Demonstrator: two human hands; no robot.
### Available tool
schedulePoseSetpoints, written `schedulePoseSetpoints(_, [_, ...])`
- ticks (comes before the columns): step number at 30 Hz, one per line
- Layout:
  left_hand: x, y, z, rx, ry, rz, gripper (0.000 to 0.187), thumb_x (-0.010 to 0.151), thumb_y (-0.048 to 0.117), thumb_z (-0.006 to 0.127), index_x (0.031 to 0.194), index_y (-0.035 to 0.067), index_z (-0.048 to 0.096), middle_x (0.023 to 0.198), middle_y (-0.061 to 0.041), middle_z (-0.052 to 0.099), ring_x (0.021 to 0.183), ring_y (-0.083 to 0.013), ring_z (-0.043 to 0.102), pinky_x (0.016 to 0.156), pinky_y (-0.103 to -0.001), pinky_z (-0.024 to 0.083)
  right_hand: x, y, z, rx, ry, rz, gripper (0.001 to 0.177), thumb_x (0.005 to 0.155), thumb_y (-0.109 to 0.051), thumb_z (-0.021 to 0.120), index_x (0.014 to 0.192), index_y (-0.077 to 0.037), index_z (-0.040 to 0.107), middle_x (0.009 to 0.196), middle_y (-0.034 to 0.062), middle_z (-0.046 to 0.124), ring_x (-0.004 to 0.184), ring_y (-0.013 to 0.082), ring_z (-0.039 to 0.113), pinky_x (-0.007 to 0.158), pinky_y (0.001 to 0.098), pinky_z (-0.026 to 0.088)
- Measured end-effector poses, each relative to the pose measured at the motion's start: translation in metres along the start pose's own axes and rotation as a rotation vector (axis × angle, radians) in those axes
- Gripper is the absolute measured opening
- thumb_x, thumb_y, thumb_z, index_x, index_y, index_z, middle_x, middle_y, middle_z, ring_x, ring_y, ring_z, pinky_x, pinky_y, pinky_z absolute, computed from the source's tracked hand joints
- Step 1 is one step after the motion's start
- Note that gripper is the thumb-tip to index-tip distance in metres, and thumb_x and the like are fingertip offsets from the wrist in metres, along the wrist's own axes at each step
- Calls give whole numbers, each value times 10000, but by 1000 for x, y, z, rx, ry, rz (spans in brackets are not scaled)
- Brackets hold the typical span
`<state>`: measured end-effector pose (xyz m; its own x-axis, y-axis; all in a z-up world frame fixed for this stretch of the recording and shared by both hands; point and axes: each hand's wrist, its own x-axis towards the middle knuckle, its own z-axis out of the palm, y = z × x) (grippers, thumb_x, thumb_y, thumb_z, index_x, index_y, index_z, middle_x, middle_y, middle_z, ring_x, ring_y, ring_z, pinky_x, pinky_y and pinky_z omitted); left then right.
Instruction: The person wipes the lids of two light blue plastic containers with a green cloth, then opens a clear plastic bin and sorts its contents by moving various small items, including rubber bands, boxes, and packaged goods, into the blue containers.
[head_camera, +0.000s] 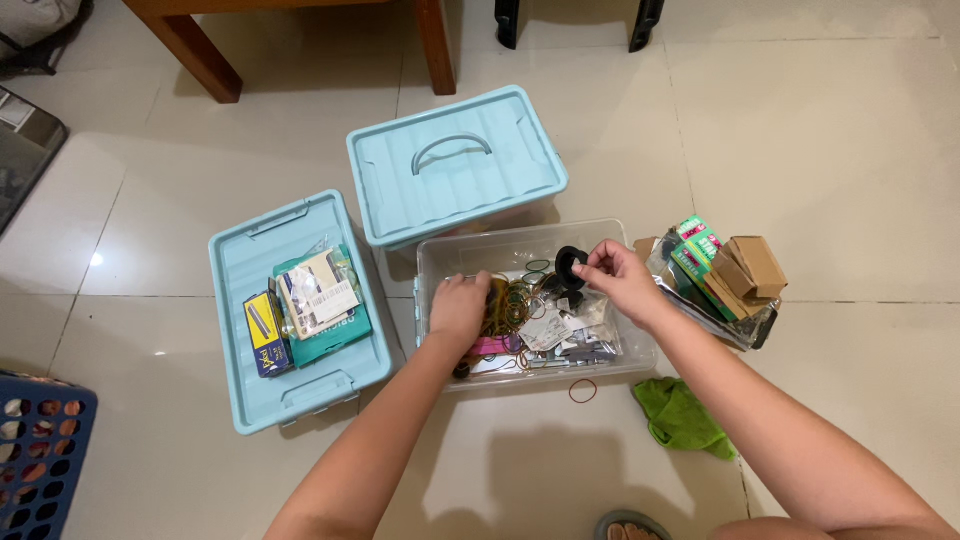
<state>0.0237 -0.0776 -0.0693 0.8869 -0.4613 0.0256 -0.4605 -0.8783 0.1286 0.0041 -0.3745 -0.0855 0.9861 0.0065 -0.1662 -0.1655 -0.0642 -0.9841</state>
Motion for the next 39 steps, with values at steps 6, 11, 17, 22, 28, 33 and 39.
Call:
schedulePoseSetpoints(6, [-8, 1, -54, -236, 137, 17, 318, 712, 142, 852, 880, 104, 585, 839, -59, 726, 931, -300, 630, 835, -442, 465, -6, -4, 3, -29, -11, -62, 257, 878, -166, 813, 861, -83, 571, 797, -43, 602, 750, 52, 555, 688, 220, 475])
schedulePoseSetpoints(11, [-14, -1, -39, -500, 160, -98, 323, 797, 153, 808, 1067, 92, 642, 895, -50, 733, 902, -242, 649, 812, -389, 523, -8, -6, 13, -81, -6, -81, 267, 881, -181, 820, 898, -73, 577, 810, -33, 608, 756, 66, 548, 692, 229, 468])
schedulePoseSetpoints(17, [-1, -2, 13, -1789, -85, -431, 399, 1017, 169, 597, 1403, 66, 581, 1154, -108, 698, 1020, -203, 663, 908, -356, 567, -14, -29, 36, -95, 9, -242, 277, 917, -167, 748, 1093, -67, 559, 995, -22, 656, 945, 100, 635, 842, 248, 507])
schedulePoseSetpoints(22, [-2, 6, 22, -2203, -130, -506, 383, 1040, 192, 478, 1378, 31, 562, 1247, -136, 672, 1095, -276, 688, 972, -508, 587, -38, -61, 66, -404, 11, -352, 484, 856, -145, 787, 1267, -49, 550, 940, 61, 710, 975, 162, 695, 928, 322, 510])
schedulePoseSetpoints(28, [-1, 28, 1, -2200, -207, -547, 416, 1062, 332, 494, 1332, 16, 501, 1294, -165, 594, 1087, -307, 681, 910, -479, 610, -53, -82, 86, -593, -74, -586, 427, 854, -144, 802, 1245, -74, 648, 1082, 115, 699, 1052, 273, 678, 921, 376, 540])
schedulePoseSetpoints(33, [-8, 29, -4, -2140, -285, -643, 429, 992, 237, 639, 1320, 46, 439, 1265, -193, 594, 1119, -324, 672, 839, -421, 611, -40, -53, 80, -85, -215, -428, 436, 931, -110, 702, 1300, 3, 502, 1194, 163, 577, 1147, 263, 608, 991, 379, 529])
schedulePoseSetpoints(39, [-9, 10, 14, -2055, -153, -694, 426, 941, 149, 676, 1302, 36, 480, 1249, -158, 608, 1091, -290, 682, 838, -458, 668, 3, -15, 29, -575, -96, -164, 297, 930, -7, 596, 1224, -38, 631, 1301, 124, 638, 1197, 267, 666, 1023, 349, 551])
